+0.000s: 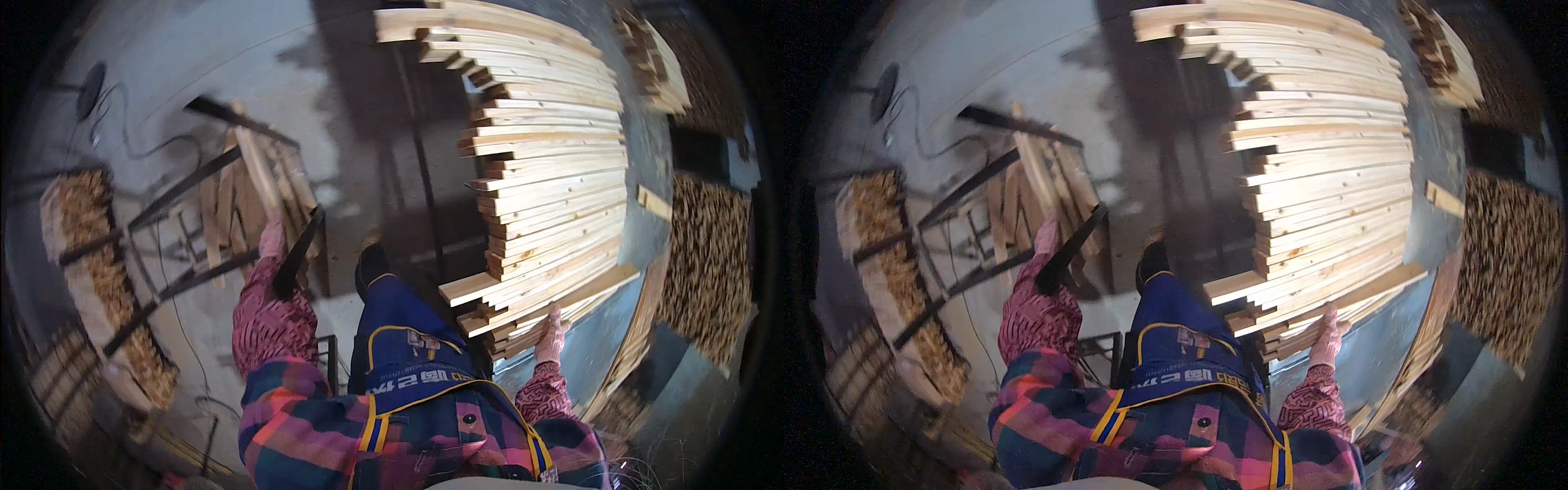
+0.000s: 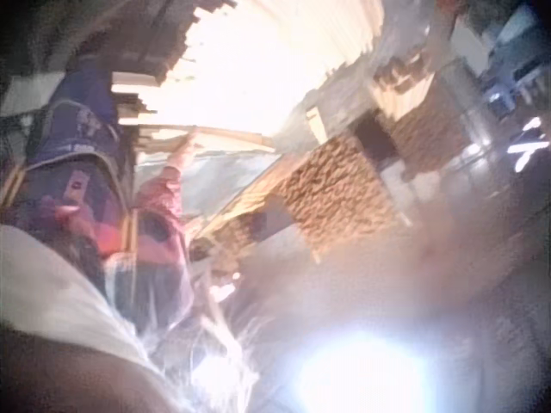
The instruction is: The person stacks and arranges wooden planks on a metal table and a conveyor belt. They repeatedly pick up bundles of planks, align them, and place them in organized piles.
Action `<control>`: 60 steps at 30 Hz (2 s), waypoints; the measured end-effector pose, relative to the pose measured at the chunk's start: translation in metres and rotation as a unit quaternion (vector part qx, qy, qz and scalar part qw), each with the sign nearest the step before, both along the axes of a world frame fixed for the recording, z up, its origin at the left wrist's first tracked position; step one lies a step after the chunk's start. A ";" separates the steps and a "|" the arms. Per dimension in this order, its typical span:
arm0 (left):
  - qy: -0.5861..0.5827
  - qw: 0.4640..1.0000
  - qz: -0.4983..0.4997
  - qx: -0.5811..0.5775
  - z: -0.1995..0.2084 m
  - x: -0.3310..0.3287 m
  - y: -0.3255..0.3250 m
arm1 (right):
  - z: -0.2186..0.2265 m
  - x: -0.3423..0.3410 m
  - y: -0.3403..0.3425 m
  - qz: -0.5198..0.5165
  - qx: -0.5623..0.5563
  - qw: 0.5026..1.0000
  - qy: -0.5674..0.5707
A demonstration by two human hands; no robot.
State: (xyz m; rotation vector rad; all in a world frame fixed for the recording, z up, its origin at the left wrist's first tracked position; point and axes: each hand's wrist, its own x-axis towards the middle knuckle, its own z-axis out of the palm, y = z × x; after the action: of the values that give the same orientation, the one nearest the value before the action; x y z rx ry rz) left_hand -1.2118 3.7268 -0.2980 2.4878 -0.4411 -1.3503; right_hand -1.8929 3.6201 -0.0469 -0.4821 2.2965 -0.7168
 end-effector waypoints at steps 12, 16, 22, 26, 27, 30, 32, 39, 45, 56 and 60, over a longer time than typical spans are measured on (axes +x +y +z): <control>-0.027 0.968 -0.247 0.046 0.095 -0.165 0.126 | 0.073 0.068 -0.053 0.001 0.258 0.949 0.183; -0.095 0.956 -0.275 -0.031 0.161 -0.164 0.007 | 0.074 0.049 -0.056 0.073 0.233 0.961 0.126; -0.267 0.784 -0.281 -0.486 0.277 -0.118 -0.355 | 0.046 0.015 -0.056 -0.115 0.107 0.979 0.132; -0.368 0.756 -0.341 -0.421 0.264 -0.101 -0.556 | 0.019 0.006 -0.061 -0.176 0.022 0.981 0.077; -0.373 0.765 -0.361 -0.383 0.251 -0.099 -0.592 | 0.012 0.002 -0.063 -0.176 0.017 0.978 0.109; -0.322 0.829 -0.396 -0.228 0.219 -0.104 -0.649 | -0.001 -0.012 -0.068 -0.197 -0.004 0.980 0.018; -0.291 0.845 -0.418 -0.162 0.222 -0.105 -0.663 | -0.005 -0.020 -0.073 -0.124 0.052 0.987 0.089; -0.241 0.665 -0.690 -0.150 0.297 -0.113 -0.644 | 0.009 -0.020 -0.093 -0.101 -0.007 0.987 0.127; -0.142 0.727 -0.658 -0.135 0.276 -0.129 -0.682 | 0.039 0.046 -0.118 -0.156 -0.034 0.951 0.264; 0.118 0.766 -0.615 -0.144 0.197 -0.093 -0.664 | 0.029 0.392 -0.044 -0.284 0.220 0.924 0.127; 0.136 0.767 -0.606 -0.160 0.202 -0.107 -0.685 | 0.004 0.328 -0.070 -0.323 0.241 0.915 0.008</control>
State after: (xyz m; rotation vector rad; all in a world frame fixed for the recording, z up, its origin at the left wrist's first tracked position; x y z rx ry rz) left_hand -1.3186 3.0420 -0.0964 1.5327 -2.2084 -1.6981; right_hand -1.5646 3.5498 -0.0431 0.5269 2.5355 -0.3967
